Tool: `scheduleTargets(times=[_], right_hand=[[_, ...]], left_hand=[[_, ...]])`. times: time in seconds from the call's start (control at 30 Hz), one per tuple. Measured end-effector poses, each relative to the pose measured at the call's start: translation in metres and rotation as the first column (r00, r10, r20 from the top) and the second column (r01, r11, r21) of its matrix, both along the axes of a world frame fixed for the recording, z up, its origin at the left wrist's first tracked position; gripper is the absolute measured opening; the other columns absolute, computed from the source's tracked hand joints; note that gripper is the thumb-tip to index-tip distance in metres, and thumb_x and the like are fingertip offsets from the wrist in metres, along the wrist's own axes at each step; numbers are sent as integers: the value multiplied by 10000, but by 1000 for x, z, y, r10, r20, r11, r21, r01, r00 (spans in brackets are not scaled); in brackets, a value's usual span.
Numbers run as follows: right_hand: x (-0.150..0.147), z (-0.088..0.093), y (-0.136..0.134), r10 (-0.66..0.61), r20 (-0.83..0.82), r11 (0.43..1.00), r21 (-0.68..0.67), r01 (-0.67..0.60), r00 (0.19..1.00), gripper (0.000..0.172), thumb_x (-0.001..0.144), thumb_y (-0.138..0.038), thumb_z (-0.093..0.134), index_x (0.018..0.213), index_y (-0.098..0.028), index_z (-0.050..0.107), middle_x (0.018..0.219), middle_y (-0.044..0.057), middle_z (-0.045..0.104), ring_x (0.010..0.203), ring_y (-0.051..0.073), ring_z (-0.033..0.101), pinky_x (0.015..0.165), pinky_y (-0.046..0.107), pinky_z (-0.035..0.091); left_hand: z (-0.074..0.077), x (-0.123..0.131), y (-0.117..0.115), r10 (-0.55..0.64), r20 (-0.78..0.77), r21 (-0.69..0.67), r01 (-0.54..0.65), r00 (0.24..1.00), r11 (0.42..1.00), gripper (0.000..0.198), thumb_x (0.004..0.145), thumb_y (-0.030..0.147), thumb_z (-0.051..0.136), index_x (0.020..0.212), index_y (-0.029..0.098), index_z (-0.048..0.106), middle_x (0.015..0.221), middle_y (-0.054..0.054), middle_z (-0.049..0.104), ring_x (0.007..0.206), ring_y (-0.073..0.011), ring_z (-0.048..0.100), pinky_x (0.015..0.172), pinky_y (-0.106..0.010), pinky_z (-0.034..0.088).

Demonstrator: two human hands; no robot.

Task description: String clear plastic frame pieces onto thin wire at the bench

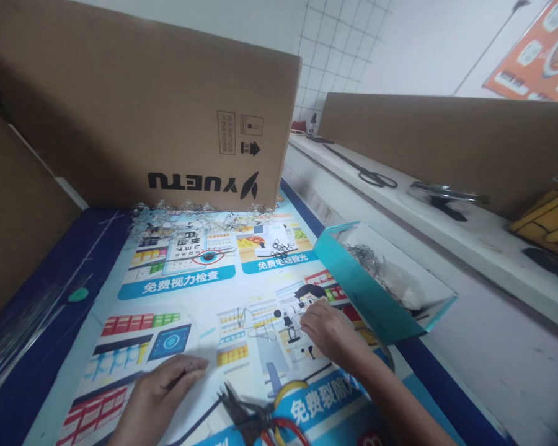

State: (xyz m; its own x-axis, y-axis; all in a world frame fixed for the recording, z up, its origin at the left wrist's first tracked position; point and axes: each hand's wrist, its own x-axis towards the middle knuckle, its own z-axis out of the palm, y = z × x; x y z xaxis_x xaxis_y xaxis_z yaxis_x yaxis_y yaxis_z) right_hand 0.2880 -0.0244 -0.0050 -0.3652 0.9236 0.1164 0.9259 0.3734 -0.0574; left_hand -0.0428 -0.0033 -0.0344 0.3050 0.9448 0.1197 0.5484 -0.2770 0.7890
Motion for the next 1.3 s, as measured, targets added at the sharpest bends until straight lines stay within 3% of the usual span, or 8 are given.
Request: scheduleTargets(times=[0.27, 0.43, 0.67, 0.8, 1.0, 1.1, 1.2, 1.3], right_hand=[[2, -2, -5, -111, 122, 994, -9, 113, 986, 117, 689, -57, 488, 648, -154, 538, 649, 52, 565, 653, 167, 483, 609, 263, 318], [-5, 1, -2, -125, -10, 982, 144, 125, 992, 147, 733, -67, 464, 635, -156, 529, 654, 44, 553, 695, 155, 484, 670, 255, 338], [-49, -4, 13, 167, -80, 979, 136, -155, 983, 145, 781, -100, 464, 681, -162, 549, 710, 44, 559, 733, 167, 466, 680, 276, 352], [-60, -9, 21, 225, -1, 970, 91, -224, 974, 159, 811, -97, 462, 705, -169, 557, 734, 47, 566, 766, 180, 472, 707, 299, 358], [-39, 7, 5, 46, 100, 997, 58, -52, 994, 89, 804, -187, 519, 748, -170, 586, 753, 67, 594, 770, 223, 510, 695, 343, 368], [-34, -2, -8, -24, 194, 999, 42, 16, 981, 37, 731, -127, 573, 743, -152, 598, 741, 87, 605, 727, 249, 536, 631, 350, 382], [-34, -18, -11, -27, 248, 997, 77, 8, 968, 186, 695, 8, 511, 750, -146, 599, 759, 106, 618, 699, 254, 552, 591, 341, 379], [-28, -20, -2, -25, 123, 994, 109, 12, 992, 228, 726, 13, 441, 729, -161, 588, 726, 107, 618, 672, 243, 553, 584, 329, 375]], left_hand=[[-4, -2, -1, -16, -6, 8, 16, 1000, 1000, 155, 709, 388, 616, 714, 258, 700, 776, 27, 732, 733, -154, 687, 674, -147, 534], [-2, 0, 0, -1, -7, -8, 1, 1000, 1000, 168, 727, 374, 593, 697, 242, 692, 786, 8, 732, 743, -169, 684, 683, -185, 540], [6, 4, -4, 0, 31, -11, 0, 1000, 1000, 137, 746, 297, 574, 702, 228, 684, 764, 1, 726, 717, -163, 676, 674, -209, 536], [6, 5, -4, -5, 61, -30, 6, 998, 1000, 125, 749, 275, 575, 716, 227, 685, 772, -2, 725, 734, -164, 673, 677, -213, 530], [7, 6, -4, -1, 82, -75, 7, 997, 997, 124, 753, 253, 568, 725, 219, 684, 773, -5, 722, 738, -160, 669, 683, -216, 524], [7, 6, -5, 4, 81, -86, 3, 997, 996, 125, 755, 253, 565, 726, 217, 682, 781, -7, 722, 745, -163, 668, 691, -223, 524], [6, 5, -4, 7, 88, -74, -1, 996, 997, 125, 754, 257, 566, 720, 213, 678, 789, -13, 724, 758, -170, 667, 699, -234, 524], [6, 5, -4, 11, 86, -62, -6, 996, 998, 128, 755, 256, 565, 721, 212, 680, 788, -16, 725, 756, -172, 668, 703, -242, 527]])
